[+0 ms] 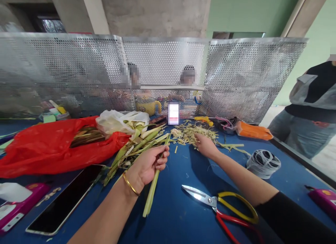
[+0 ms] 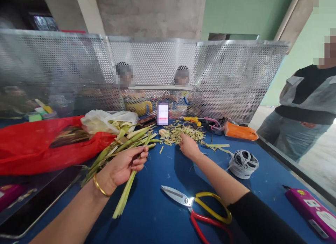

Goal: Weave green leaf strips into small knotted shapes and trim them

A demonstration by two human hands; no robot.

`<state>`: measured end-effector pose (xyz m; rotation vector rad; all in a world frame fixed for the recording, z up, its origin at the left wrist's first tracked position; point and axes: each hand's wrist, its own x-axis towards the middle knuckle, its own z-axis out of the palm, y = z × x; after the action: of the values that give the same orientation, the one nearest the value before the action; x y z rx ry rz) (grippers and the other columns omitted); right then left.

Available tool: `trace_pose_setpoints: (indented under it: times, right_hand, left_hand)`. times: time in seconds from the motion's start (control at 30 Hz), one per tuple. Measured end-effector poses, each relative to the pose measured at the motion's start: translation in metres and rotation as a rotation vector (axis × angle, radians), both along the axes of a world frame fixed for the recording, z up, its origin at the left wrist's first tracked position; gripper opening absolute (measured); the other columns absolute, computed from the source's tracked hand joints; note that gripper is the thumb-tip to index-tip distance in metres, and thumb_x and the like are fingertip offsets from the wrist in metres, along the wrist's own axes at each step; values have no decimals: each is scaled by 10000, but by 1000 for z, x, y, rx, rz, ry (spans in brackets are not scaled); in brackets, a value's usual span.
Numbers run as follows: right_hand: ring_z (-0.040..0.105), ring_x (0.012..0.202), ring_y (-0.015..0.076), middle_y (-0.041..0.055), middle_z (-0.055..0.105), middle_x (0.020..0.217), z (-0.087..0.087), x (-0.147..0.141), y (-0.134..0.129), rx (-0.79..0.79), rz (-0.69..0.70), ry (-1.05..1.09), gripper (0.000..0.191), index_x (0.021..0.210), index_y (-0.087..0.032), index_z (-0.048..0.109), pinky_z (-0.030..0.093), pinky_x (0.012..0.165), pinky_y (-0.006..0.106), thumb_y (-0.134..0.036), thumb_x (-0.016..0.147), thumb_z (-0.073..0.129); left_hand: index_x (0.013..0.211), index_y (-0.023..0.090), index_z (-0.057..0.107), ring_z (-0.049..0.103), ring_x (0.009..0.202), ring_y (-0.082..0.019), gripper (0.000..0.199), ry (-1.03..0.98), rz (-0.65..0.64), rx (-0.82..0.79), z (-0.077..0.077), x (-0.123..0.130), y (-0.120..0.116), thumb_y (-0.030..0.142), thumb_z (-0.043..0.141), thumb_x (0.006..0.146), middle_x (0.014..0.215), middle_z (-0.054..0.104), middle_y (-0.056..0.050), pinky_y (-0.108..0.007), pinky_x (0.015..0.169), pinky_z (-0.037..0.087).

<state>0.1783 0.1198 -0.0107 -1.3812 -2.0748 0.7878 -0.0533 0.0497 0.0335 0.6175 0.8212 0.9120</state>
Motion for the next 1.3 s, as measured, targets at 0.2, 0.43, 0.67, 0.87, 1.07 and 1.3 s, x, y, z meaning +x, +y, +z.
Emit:
trace_pose_setpoints:
  times: [0.2, 0.43, 0.67, 0.87, 1.07, 1.3]
  right_hand:
    - [651, 741, 173, 16, 720, 782, -3, -9, -2, -132, 153, 67, 186, 853, -198, 706, 505, 736, 301, -154, 679, 659]
    - [643, 897, 178, 28, 723, 939, 2, -29, 3, -102, 173, 220, 217, 926, -188, 708, 487, 842, 316, -210, 724, 631]
    - [619, 641, 145, 56, 708, 830, 31, -28, -20, -66, 9, 339, 264, 975, -164, 660, 496, 630, 294, -331, 817, 529]
    - [656, 668, 129, 36, 698, 928, 41, -43, -84, -455, 185, 620, 311, 962, -183, 604, 491, 575, 237, -342, 705, 678]
    - [607, 544, 114, -21, 628, 606, 35, -31, -106, -387, -30, 623, 309, 716, -158, 592, 473, 554, 240, -431, 640, 715]
    - [553, 527, 107, -40, 563, 564, 39, 3, -100, -255, -133, 706, 321, 703, -170, 583, 423, 536, 232, -474, 676, 684]
  left_hand:
    - [755, 111, 541, 315, 382, -2, 145, -9, -16, 8, -3, 0, 2, 162, 481, 877, 608, 429, 38, -115, 324, 200]
    - [758, 114, 532, 311, 379, 1, 148, 2, -34, 2, -3, 3, 0, 157, 462, 881, 604, 426, 41, -114, 334, 188]
    - [741, 125, 532, 304, 387, -1, 133, 37, -47, 46, 0, 5, -4, 188, 506, 855, 605, 423, 45, -128, 357, 168]
    - [703, 135, 556, 302, 393, -19, 144, 160, -88, 230, 4, 26, -16, 250, 570, 789, 584, 443, 43, -161, 373, 173]
    - [684, 137, 555, 318, 399, -35, 148, 230, -122, 317, 9, 48, -28, 258, 557, 768, 554, 443, 45, -185, 384, 180]
    - [745, 132, 569, 317, 403, -24, 131, 226, -178, 256, 7, 61, -19, 256, 549, 783, 592, 462, 45, -180, 387, 158]
